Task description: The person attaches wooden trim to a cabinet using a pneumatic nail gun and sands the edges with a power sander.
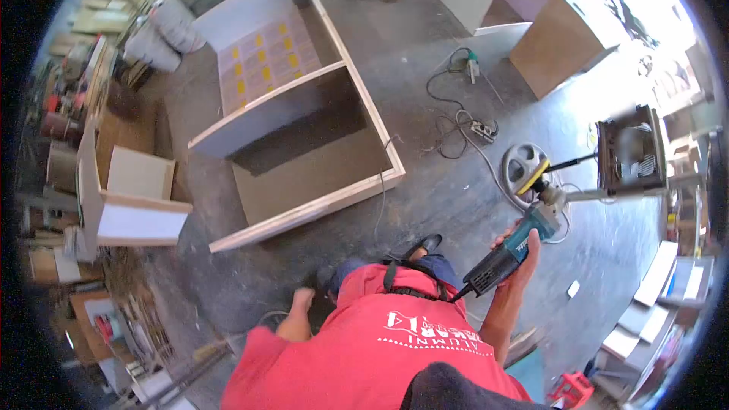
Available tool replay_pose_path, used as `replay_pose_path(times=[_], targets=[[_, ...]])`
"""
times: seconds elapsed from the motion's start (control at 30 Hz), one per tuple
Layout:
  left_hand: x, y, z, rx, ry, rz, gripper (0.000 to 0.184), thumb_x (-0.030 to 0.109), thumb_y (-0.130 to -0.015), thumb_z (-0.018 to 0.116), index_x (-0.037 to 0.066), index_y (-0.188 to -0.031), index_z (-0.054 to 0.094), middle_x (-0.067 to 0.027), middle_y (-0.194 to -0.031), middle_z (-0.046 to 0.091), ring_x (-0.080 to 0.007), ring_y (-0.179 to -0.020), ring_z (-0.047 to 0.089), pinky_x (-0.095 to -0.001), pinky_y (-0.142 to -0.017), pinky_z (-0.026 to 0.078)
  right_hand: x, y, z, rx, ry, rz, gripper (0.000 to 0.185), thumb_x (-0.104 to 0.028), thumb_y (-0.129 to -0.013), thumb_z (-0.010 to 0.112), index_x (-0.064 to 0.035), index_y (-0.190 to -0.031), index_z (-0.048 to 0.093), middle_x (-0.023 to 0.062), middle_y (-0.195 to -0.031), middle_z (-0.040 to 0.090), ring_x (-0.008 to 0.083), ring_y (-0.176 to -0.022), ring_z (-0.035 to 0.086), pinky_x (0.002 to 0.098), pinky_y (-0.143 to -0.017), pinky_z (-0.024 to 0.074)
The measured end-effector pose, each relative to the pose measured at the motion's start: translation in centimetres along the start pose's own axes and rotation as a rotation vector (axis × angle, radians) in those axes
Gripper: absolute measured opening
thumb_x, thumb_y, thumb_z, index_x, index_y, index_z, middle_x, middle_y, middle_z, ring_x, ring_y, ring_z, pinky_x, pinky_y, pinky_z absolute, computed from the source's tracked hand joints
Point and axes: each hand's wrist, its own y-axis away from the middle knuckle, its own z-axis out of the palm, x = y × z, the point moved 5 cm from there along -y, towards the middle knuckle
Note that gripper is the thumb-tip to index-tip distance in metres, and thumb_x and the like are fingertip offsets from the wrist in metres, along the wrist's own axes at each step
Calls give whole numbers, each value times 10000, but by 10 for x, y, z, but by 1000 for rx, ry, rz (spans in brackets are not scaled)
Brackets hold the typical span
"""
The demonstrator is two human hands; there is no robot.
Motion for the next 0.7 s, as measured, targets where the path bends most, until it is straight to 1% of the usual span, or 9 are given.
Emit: replay_pose_path(times=[0.03, 0.07, 0.1, 0.13, 0.17, 0.23, 0.37, 0.57, 0.7], targets=[[71, -9, 18, -111, -463, 255, 314, 237, -825, 521, -12, -928, 681, -247, -936, 687, -377, -896, 685, -462, -746, 525, -19, -15, -1, -30, -14, -18, 480, -427, -950, 573, -5, -1175, 529, 122, -842, 606, 257, -682, 640, 392, -613, 565], [134, 6, 25, 153, -266, 459, 343, 241, -842, 501, -14, -995, 673, -269, -1021, 667, -387, -968, 666, -478, -813, 506, -38, -35, -1, -12, -7, 11, 496, -435, -949, 560, -1, -1186, 518, 124, -853, 592, 259, -704, 633, 403, -642, 556], [197, 27, 25, 120, -360, 657, 367, 255, -845, 517, -2, -1065, 659, -281, -1094, 643, -383, -1044, 642, -471, -861, 492, -57, -49, 6, -20, 12, 40, 496, -435, -949, 560, -1, -1186, 518, 124, -853, 592, 259, -704, 633, 403, -642, 556], [257, 53, 25, 112, -138, 782, 430, 262, -851, 546, 3, -1184, 627, -279, -1148, 631, -376, -1083, 631, -442, -895, 491, -76, -66, 23, -112, -17, -4, 511, -431, -940, 563, 3, -1204, 507, 133, -864, 588, 266, -708, 628, 412, -637, 554], [332, 114, 12, 53, 67, 553, 452, 231, -902, 584, -6, -1287, 596, -214, -1257, 633, -252, -1111, 637, -339, -938, 503, -92, -84, 35, -205, -51, -49, 526, -427, -930, 566, 6, -1221, 496, 142, -874, 584, 273, -711, 624, 422, -633, 551], [391, 93, 32, -40, 307, 728, 599, 235, -890, 609, -25, -1411, 466, -196, -1306, 615, -198, -1166, 604, -307, -1000, 464, -108, -116, 45, -261, -55, -34, 560, -446, -923, 562, 19, -1226, 488, 146, -893, 572, 273, -712, 617, 429, -639, 547], [494, 97, 24, -61, 281, 698, 610, 221, -859, 621, -57, -1382, 480, -211, -1317, 607, -237, -1200, 598, -324, -1009, 462, -135, -178, 80, -384, -63, -16, 627, -486, -897, 580, 7, -1266, 464, 141, -906, 564, 269, -717, 613, 428, -649, 536], [582, 12, 32, 294, 26, 587, 564, 249, -791, 633, 35, -1311, 586, -232, -1215, 644, -362, -1151, 614, -424, -968, 495, -174, -321, 145, -520, 34, -33, 677, -492, -879, 612, 2, -1311, 443, 134, -920, 561, 263, -753, 603, 447, -695, 525], [608, -85, 63, 29, 112, 270, 574, 309, -762, 645, 43, -1270, 623, -230, -1220, 641, -367, -1155, 609, -428, -973, 490, -197, -422, 198, -505, 162, -84, 599, -455, -915, 583, 1, -1282, 458, 141, -927, 577, 263, -762, 624, 432, -700, 543]])
